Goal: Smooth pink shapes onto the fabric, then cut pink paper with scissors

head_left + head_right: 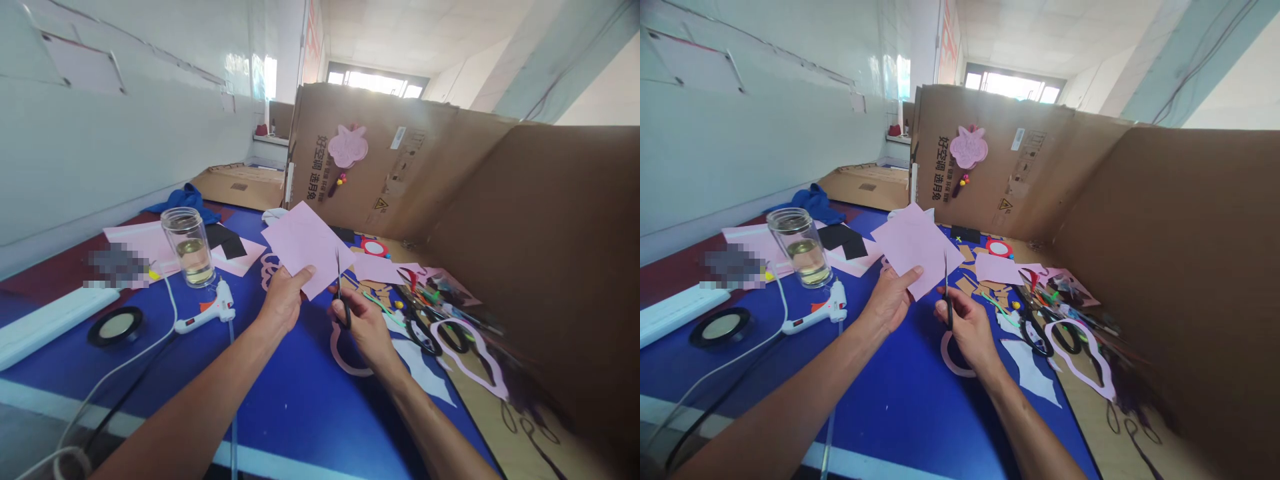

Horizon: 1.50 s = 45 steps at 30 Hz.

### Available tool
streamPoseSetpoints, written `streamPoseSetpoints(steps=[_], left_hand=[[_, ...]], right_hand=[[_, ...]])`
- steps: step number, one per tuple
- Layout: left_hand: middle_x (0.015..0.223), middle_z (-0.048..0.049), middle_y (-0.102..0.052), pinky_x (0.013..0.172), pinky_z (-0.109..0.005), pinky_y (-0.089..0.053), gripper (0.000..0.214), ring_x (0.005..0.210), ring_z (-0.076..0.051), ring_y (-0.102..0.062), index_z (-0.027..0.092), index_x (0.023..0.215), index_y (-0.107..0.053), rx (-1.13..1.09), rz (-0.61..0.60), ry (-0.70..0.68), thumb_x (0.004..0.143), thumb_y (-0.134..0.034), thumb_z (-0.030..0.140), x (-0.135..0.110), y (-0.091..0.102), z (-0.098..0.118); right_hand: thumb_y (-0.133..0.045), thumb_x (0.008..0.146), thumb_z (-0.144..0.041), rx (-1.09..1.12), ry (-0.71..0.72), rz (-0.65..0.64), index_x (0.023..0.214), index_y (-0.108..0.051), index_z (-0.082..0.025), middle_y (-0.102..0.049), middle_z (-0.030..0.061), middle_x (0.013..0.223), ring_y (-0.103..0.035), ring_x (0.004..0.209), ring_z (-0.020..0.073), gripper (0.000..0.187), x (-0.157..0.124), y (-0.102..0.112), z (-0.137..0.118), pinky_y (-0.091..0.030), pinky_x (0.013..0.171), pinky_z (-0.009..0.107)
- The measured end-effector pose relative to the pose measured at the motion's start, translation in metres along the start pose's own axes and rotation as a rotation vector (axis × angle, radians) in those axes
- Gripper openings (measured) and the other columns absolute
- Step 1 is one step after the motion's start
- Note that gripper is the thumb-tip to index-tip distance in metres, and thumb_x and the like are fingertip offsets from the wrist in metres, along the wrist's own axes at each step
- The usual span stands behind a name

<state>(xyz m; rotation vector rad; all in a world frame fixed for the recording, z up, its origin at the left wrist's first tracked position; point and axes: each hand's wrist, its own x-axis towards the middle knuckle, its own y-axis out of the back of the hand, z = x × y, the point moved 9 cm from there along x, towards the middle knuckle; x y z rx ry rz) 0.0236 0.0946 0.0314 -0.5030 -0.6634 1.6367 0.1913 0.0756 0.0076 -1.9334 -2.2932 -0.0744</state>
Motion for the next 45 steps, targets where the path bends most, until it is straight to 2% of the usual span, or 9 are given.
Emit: streamPoseSetpoints(steps=[11,16,21,30,45], left_hand=[[0.111,-0.0142,-0.088,0.104,-0.050,-0.065,0.049,0.120,-0.038,-0.080,0.016,0.109,-0.085,0.070,-0.018,0.006,0.066,-0.102,0.034,0.0012,0.0023,-0.0029],[0.114,-0.0143,-0.088,0.107,-0.051,-0.064,0.053,0.125,-0.039,-0.079,0.017,0.110,-0.085,0.052,-0.015,-0.001,0.064,-0.104,0.034,0.0011,0.0012,-0.0009],[0.115,-0.0143,-0.088,0.109,-0.049,-0.063,0.050,0.130,-0.038,-0.077,0.017,0.112,-0.084,0.020,-0.017,-0.023,0.069,-0.103,0.036,0.0022,0.0011,0.0003],[0.119,-0.0156,-0.088,0.105,-0.049,-0.065,0.053,0.121,-0.038,-0.081,0.016,0.115,-0.084,0.016,-0.003,-0.020,0.069,-0.103,0.035,0.0022,0.0030,-0.0004],[0.115,-0.0155,-0.088,0.108,-0.052,-0.063,0.059,0.118,-0.038,-0.082,0.016,0.113,-0.084,0.039,-0.006,-0.022,0.065,-0.106,0.042,0.0032,0.0033,0.0008]], right_hand=[[-0.097,0.072,-0.062,0.041,-0.046,0.027,0.117,-0.083,-0.020,-0.073,0.0009,0.081,-0.064,0.075,0.0184,0.063,0.0006,0.0010,0.0006,-0.055,0.074,0.033],[-0.094,0.075,-0.062,0.030,-0.039,0.012,0.119,-0.083,-0.020,-0.072,0.0006,0.081,-0.063,0.074,0.0184,0.062,-0.0004,0.0000,-0.0017,-0.055,0.073,0.034],[-0.096,0.075,-0.060,0.024,-0.029,0.009,0.119,-0.083,-0.020,-0.071,0.0000,0.079,-0.061,0.073,0.0181,0.061,-0.0012,-0.0017,-0.0030,-0.052,0.072,0.033],[-0.094,0.077,-0.063,0.056,-0.030,0.000,0.119,-0.083,-0.019,-0.069,-0.0002,0.078,-0.059,0.071,0.0168,0.062,-0.0014,-0.0028,-0.0010,-0.051,0.069,0.032],[-0.095,0.076,-0.065,0.068,-0.026,0.020,0.118,-0.084,-0.020,-0.069,0.0003,0.078,-0.060,0.072,0.0176,0.062,0.0012,-0.0014,0.0064,-0.051,0.070,0.032]])
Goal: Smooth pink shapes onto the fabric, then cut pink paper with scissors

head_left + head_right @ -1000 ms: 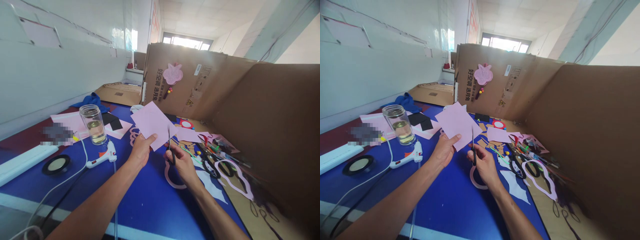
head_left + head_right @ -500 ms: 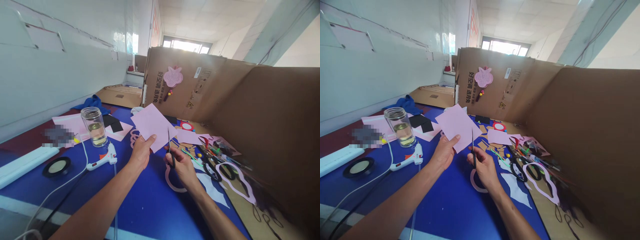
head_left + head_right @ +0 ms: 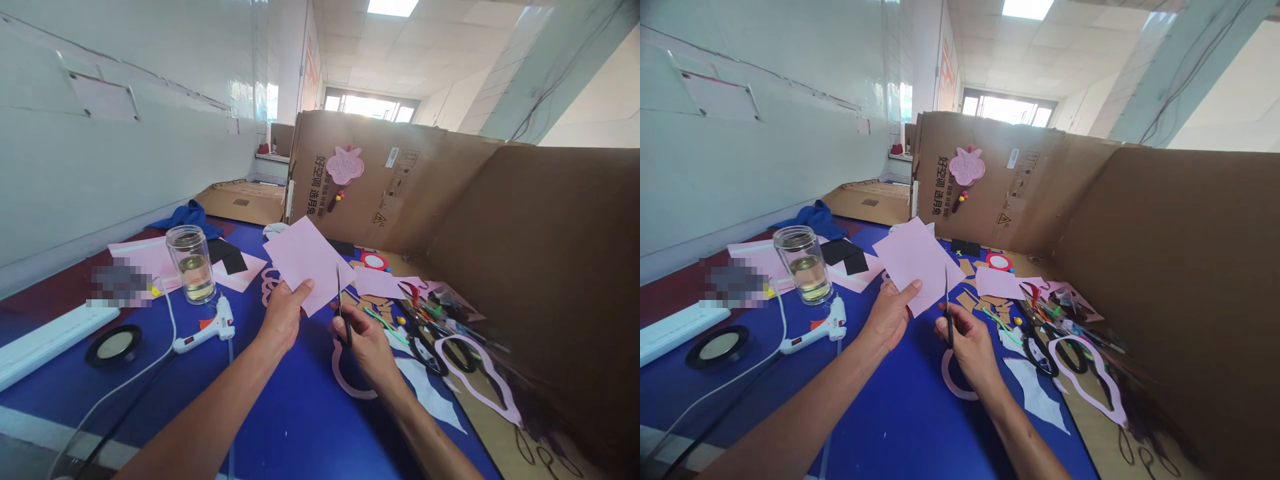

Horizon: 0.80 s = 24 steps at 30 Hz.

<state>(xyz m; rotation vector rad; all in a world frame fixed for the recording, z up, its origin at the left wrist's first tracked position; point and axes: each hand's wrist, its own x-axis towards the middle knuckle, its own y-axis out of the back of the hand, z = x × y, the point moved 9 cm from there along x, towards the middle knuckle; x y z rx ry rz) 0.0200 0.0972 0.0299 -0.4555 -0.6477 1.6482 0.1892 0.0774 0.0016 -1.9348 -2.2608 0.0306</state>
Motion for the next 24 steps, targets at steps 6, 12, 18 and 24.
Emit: streamPoseSetpoints(steps=[6,12,18,24], left_hand=[[0.112,-0.0154,-0.088,0.108,-0.051,-0.062,0.059,0.115,-0.038,-0.082,0.015,0.113,-0.085,0.024,-0.012,-0.034,0.066,-0.106,0.042,0.0006,-0.0004,0.0015],[0.116,-0.0151,-0.088,0.107,-0.049,-0.062,0.053,0.113,-0.035,-0.083,0.016,0.115,-0.085,0.049,-0.028,-0.031,0.072,-0.103,0.042,0.0028,0.0022,-0.0002],[0.116,-0.0152,-0.088,0.107,-0.051,-0.063,0.058,0.113,-0.036,-0.083,0.016,0.117,-0.084,0.038,-0.011,-0.019,0.070,-0.104,0.042,0.0010,0.0032,0.0009],[0.116,-0.0159,-0.088,0.111,-0.053,-0.060,0.057,0.115,-0.038,-0.082,0.016,0.113,-0.084,0.015,-0.003,-0.028,0.067,-0.105,0.042,0.0028,0.0025,0.0038]], right_hand=[[-0.093,0.078,-0.066,-0.019,0.008,0.000,0.119,-0.084,-0.019,-0.069,0.0006,0.077,-0.060,0.072,0.0189,0.063,0.0002,0.0016,-0.0012,-0.049,0.070,0.033],[-0.094,0.077,-0.067,-0.006,-0.011,-0.002,0.121,-0.085,-0.018,-0.067,-0.0001,0.077,-0.056,0.070,0.0167,0.066,-0.0005,0.0016,-0.0001,-0.045,0.066,0.031],[-0.096,0.074,-0.068,-0.022,-0.019,0.004,0.120,-0.086,-0.017,-0.068,0.0007,0.078,-0.057,0.071,0.0175,0.069,-0.0003,0.0020,-0.0018,-0.048,0.068,0.032],[-0.097,0.072,-0.069,-0.037,-0.031,0.010,0.119,-0.087,-0.019,-0.068,0.0015,0.078,-0.058,0.071,0.0183,0.070,-0.0008,0.0025,-0.0005,-0.048,0.066,0.032]])
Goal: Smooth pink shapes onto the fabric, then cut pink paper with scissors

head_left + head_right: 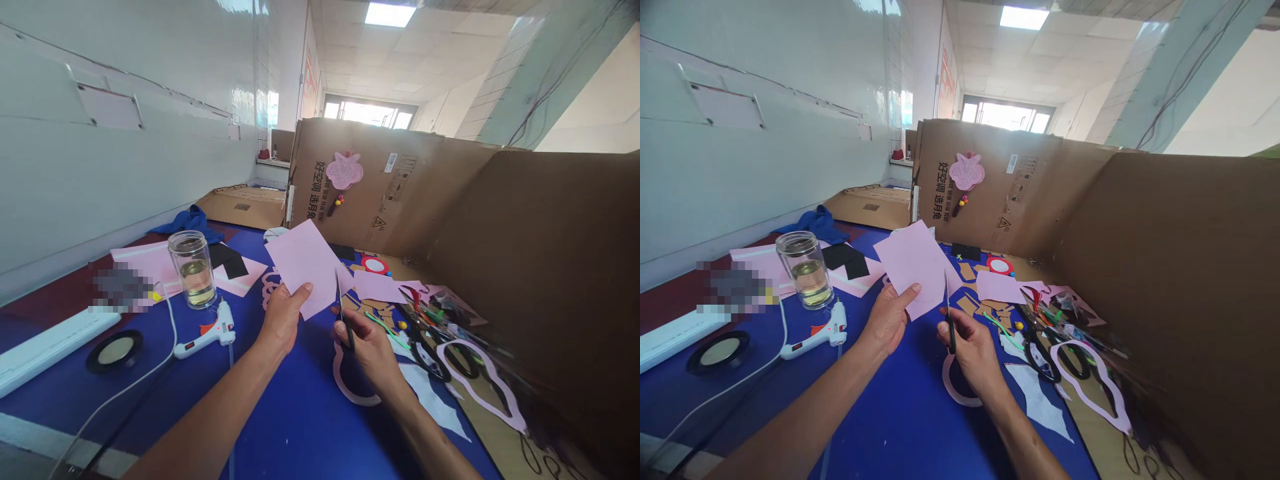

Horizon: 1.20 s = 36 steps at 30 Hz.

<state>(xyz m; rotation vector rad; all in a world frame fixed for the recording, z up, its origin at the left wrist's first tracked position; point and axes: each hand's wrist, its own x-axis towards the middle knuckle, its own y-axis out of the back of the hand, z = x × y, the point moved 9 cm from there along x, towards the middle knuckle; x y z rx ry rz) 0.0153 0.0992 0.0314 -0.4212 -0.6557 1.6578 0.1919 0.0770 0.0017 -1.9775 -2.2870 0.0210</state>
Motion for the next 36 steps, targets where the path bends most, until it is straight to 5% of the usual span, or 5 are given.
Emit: streamPoseSetpoints(steps=[36], left_hand=[[0.115,-0.0154,-0.088,0.109,-0.051,-0.061,0.058,0.113,-0.036,-0.083,0.015,0.114,-0.084,0.024,-0.001,-0.009,0.066,-0.105,0.041,-0.0009,-0.0012,0.0018]], right_hand=[[-0.096,0.074,-0.071,0.024,0.002,-0.024,0.121,-0.085,-0.018,-0.066,0.0010,0.078,-0.057,0.072,0.0179,0.072,0.0010,-0.0015,-0.0027,-0.044,0.062,0.030]])
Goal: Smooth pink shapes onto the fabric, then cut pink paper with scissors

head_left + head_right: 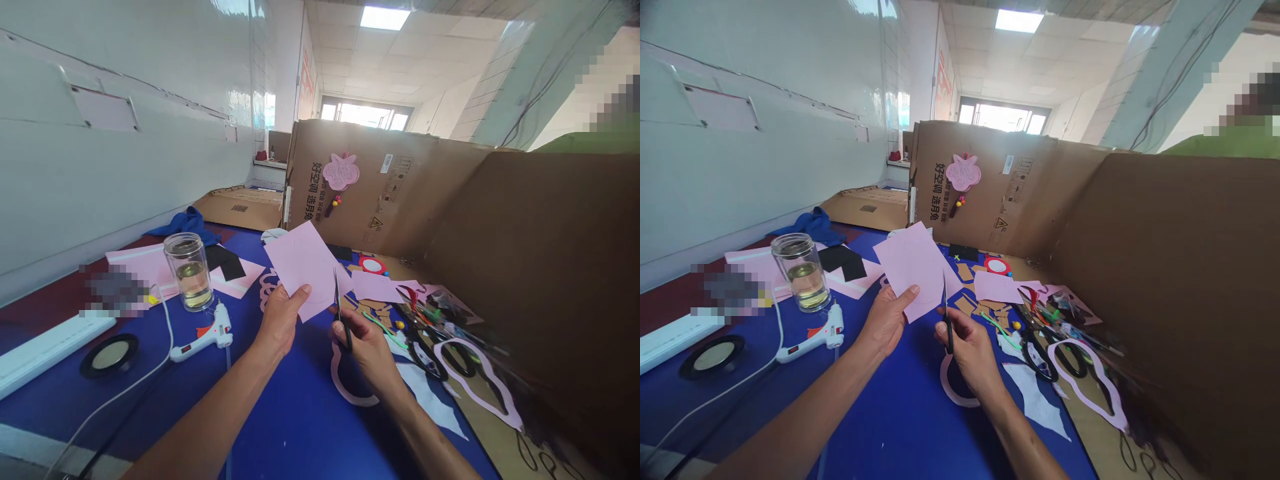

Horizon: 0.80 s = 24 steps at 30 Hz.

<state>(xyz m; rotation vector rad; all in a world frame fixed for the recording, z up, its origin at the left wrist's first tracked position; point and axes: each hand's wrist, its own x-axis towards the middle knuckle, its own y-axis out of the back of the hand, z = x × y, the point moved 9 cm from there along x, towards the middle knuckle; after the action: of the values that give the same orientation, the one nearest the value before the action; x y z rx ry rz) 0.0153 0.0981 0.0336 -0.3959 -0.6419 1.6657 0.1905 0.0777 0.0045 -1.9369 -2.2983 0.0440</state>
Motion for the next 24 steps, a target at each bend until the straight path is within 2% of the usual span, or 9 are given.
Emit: streamPoseSetpoints(steps=[24], left_hand=[[0.111,-0.0164,-0.089,0.109,-0.054,-0.061,0.066,0.110,-0.039,-0.083,0.014,0.109,-0.086,-0.001,-0.008,0.039,0.056,-0.110,0.046,0.0029,-0.0003,0.0003]], right_hand=[[-0.099,0.066,-0.072,0.003,-0.025,0.021,0.117,-0.088,-0.017,-0.064,-0.0013,0.073,-0.055,0.068,0.0154,0.075,0.0013,0.0055,-0.0021,-0.045,0.065,0.031]])
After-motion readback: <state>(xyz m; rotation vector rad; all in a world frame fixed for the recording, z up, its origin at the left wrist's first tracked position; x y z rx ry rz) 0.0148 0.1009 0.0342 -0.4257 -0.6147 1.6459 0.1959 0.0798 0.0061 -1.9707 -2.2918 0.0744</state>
